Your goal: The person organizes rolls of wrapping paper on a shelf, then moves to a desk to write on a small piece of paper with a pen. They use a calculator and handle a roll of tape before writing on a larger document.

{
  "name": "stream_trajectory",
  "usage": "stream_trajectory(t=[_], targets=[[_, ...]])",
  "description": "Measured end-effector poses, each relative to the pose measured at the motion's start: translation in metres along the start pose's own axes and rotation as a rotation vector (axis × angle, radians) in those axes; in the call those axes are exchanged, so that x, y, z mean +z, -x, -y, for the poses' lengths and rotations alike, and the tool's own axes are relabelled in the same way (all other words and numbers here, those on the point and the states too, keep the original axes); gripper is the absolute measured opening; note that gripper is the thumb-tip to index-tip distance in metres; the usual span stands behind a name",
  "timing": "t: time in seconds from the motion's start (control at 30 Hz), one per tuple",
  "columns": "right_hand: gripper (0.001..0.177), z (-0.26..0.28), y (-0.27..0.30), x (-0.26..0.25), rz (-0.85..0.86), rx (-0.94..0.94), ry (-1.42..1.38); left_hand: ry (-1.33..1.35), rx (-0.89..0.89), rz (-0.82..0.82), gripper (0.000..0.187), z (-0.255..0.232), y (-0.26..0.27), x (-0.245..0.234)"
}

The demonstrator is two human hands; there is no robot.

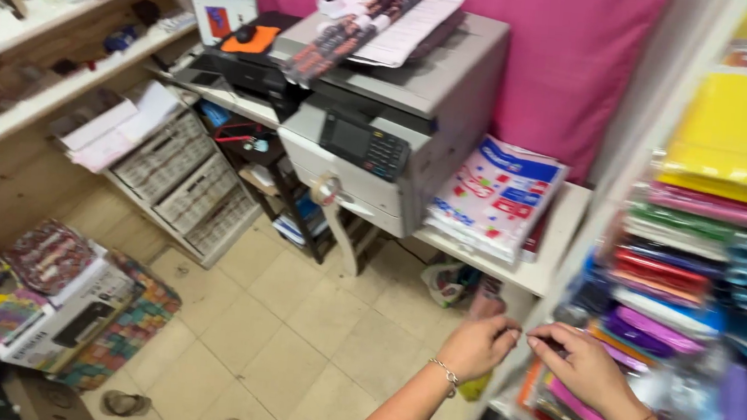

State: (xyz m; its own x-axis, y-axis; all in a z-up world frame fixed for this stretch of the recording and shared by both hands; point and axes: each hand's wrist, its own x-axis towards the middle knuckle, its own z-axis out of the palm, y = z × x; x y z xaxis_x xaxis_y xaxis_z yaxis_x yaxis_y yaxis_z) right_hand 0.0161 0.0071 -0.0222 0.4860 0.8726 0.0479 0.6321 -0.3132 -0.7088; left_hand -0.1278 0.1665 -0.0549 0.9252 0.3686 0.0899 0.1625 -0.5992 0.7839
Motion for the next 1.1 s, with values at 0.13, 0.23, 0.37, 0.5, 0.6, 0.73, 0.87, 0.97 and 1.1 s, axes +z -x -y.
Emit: stream_trajectory(t=[0.13, 0.23, 0.37, 0.5, 0.6, 0.73, 0.87, 0.97, 1.1], targets=[[0.022, 0.061, -0.067, 0.064, -0.023, -0.021, -0.006, -0.006, -0.079, -0.135, 0.027, 0.077, -0.010, -0.110], [0.026, 0.111, -0.111, 0.103, -0.001, -0.131, -0.034, 0.141, -0.069, -0.303, 0.017, 0.116, -0.028, -0.212], [0.028, 0.154, -0.147, 0.125, 0.045, -0.134, 0.032, 0.823, -0.356, -0.434, 0.045, 0.138, -0.094, -0.342], [0.025, 0.164, -0.149, 0.125, -0.046, -0.173, 0.059, 1.395, -0.309, -0.637, 0.066, 0.215, -0.202, -0.424], [0.022, 0.155, -0.143, 0.120, -0.115, -0.181, 0.056, 1.473, -0.383, -0.550, 0.084, 0.225, -0.244, -0.454], [0.024, 0.149, -0.125, 0.110, -0.153, -0.109, 0.024, 1.416, -0.292, -0.456, 0.048, 0.226, -0.257, -0.446], [0.025, 0.147, -0.108, 0.100, -0.140, -0.055, 0.092, 1.220, -0.320, -0.547, 0.036, 0.209, -0.236, -0.428], [0.027, 0.149, -0.096, 0.084, -0.139, -0.015, 0.093, 1.192, -0.280, -0.664, 0.044, 0.145, -0.178, -0.395], [0.026, 0.153, -0.076, 0.065, -0.130, -0.005, 0.020, 1.380, -0.143, -0.765, 0.036, 0.169, -0.109, -0.289]])
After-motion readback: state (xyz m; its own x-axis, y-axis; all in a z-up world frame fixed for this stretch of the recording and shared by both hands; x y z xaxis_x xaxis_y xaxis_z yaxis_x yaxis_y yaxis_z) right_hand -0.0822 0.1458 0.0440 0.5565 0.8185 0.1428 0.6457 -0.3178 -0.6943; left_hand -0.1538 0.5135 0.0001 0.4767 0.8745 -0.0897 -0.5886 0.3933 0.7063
